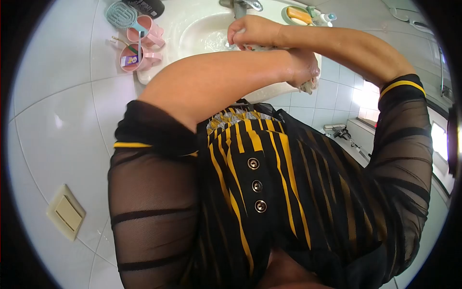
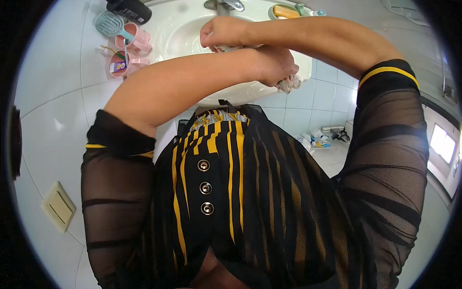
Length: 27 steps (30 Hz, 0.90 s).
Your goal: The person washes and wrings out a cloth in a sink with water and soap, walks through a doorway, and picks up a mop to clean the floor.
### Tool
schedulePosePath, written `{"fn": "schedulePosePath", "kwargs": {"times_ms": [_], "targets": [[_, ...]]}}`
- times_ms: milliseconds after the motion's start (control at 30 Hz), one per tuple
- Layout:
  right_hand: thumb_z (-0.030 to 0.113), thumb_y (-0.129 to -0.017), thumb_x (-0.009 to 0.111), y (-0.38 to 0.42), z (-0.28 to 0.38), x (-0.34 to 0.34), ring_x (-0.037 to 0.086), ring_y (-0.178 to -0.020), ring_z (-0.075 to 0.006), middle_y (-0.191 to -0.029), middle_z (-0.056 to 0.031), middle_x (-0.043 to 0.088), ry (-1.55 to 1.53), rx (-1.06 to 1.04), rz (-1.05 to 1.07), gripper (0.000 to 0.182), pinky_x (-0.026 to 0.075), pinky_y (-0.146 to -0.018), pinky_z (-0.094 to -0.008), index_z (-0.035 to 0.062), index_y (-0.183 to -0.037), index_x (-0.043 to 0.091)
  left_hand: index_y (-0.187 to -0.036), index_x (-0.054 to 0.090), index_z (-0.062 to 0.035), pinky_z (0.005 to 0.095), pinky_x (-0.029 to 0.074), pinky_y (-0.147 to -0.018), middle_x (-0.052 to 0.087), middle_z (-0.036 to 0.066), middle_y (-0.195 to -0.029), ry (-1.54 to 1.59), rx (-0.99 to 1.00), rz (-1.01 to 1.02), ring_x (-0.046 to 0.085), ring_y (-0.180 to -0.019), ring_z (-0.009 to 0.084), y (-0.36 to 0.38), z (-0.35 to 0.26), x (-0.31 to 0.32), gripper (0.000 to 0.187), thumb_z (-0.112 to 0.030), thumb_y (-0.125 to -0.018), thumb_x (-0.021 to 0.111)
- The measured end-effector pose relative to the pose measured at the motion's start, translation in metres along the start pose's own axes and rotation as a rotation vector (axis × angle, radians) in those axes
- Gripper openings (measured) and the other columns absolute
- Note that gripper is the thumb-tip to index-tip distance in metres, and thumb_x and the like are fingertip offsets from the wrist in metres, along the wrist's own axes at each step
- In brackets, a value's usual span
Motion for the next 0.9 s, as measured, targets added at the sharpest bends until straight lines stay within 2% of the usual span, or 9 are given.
{"fn": "schedulePosePath", "kwargs": {"times_ms": [167,267,333,367,433,500,600,667,900], "targets": [[0.023,-0.079,0.052,-0.031,-0.025,0.026,0.057,-0.066,-0.0111,-0.071,-0.0029,0.063,0.148,-0.025,0.033,0.020,0.045,-0.060,-0.0254,0.0068,-0.083,0.063,-0.086,0.063,-0.0085,0.0418,0.047,-0.070,0.062,0.015,-0.068,0.145,0.043,0.020,0.062,-0.078,0.0306,-0.004,0.007,0.060,0.028,-0.016,-0.060,0.066],[0.035,-0.083,0.053,-0.014,-0.084,0.015,0.060,-0.076,-0.0149,-0.089,-0.0076,0.064,-0.757,0.125,0.110,0.035,0.048,-0.071,-0.0309,0.0042,-0.099,0.059,-0.086,0.062,-0.0082,0.0411,0.047,-0.070,0.062,0.015,-0.070,0.173,0.102,-0.087,0.061,-0.076,0.0311,0.039,-0.010,0.018,0.029,-0.016,-0.058,0.067],[0.049,-0.085,0.049,0.016,-0.122,0.014,0.059,-0.091,-0.0186,-0.104,-0.0104,0.060,-1.173,0.212,0.147,0.053,0.045,-0.085,-0.0355,0.0040,-0.114,0.051,-0.087,0.061,-0.0080,0.0371,0.049,-0.071,0.062,0.010,-0.075,0.362,0.074,-0.885,0.061,-0.075,0.0267,0.087,0.010,-0.038,0.029,-0.015,-0.060,0.068],[0.055,-0.084,0.046,0.034,-0.132,0.020,0.057,-0.100,-0.0210,-0.112,-0.0118,0.057,-1.270,0.225,0.139,0.062,0.043,-0.091,-0.0387,0.0048,-0.121,0.046,-0.087,0.061,-0.0080,0.0371,0.049,-0.071,0.062,0.010,-0.075,0.361,0.069,-0.887,0.061,-0.075,0.0267,0.090,0.014,-0.034,0.029,-0.015,-0.060,0.068],[0.058,-0.084,0.042,0.053,-0.159,0.029,0.047,-0.115,-0.0264,-0.128,-0.0142,0.046,-1.171,0.087,-0.139,0.069,0.038,-0.096,-0.0451,0.0058,-0.129,0.037,-0.092,0.057,-0.0063,0.0345,0.050,-0.070,0.061,0.006,-0.085,1.015,-0.453,-1.318,0.060,-0.078,0.0213,0.122,0.082,-0.004,0.031,-0.014,-0.064,0.069],[0.059,-0.085,0.038,0.057,-0.166,0.059,0.037,-0.123,-0.0316,-0.136,-0.0158,0.036,-1.635,0.063,-0.184,0.074,0.028,-0.103,-0.0498,0.0062,-0.135,0.027,-0.097,0.054,-0.0046,0.0342,0.051,-0.071,0.059,0.005,-0.089,1.793,-0.541,-1.557,0.060,-0.082,0.0198,0.124,0.114,0.035,0.031,-0.012,-0.070,0.065],[0.057,-0.087,0.035,0.060,-0.121,0.066,0.034,-0.125,-0.0323,-0.139,-0.0119,0.032,-1.850,-0.191,-0.260,0.067,0.026,-0.104,-0.0494,0.0109,-0.135,0.030,-0.101,0.051,-0.0031,0.0408,0.051,-0.073,0.058,0.010,-0.094,2.259,-0.821,-1.689,0.060,-0.086,0.0256,0.133,0.129,0.095,0.032,-0.015,-0.073,0.061],[0.051,-0.088,0.039,0.068,-0.132,0.053,0.034,-0.125,-0.0333,-0.136,-0.0140,0.035,-1.922,-0.322,-0.649,0.062,0.027,-0.103,-0.0500,0.0098,-0.134,0.031,-0.102,0.050,-0.0034,0.0436,0.051,-0.075,0.057,0.012,-0.096,2.376,-0.917,-1.659,0.059,-0.088,0.0278,0.138,0.129,0.115,0.032,-0.018,-0.075,0.059],[0.034,-0.089,0.048,0.058,-0.153,0.063,0.050,-0.110,-0.0276,-0.118,-0.0148,0.052,-1.735,-0.151,-1.015,0.040,0.037,-0.097,-0.0450,0.0070,-0.119,0.047,-0.106,0.049,-0.0029,0.0452,0.049,-0.079,0.057,0.014,-0.101,2.498,-1.021,-1.761,0.058,-0.091,0.0290,0.135,0.126,0.130,0.033,-0.020,-0.079,0.054]]}}
Point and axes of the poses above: each hand's wrist, its own y-axis away from the middle knuckle, its own x-axis out of the palm, z = x × y, the point moved 8 cm from there along -y, towards the middle knuckle
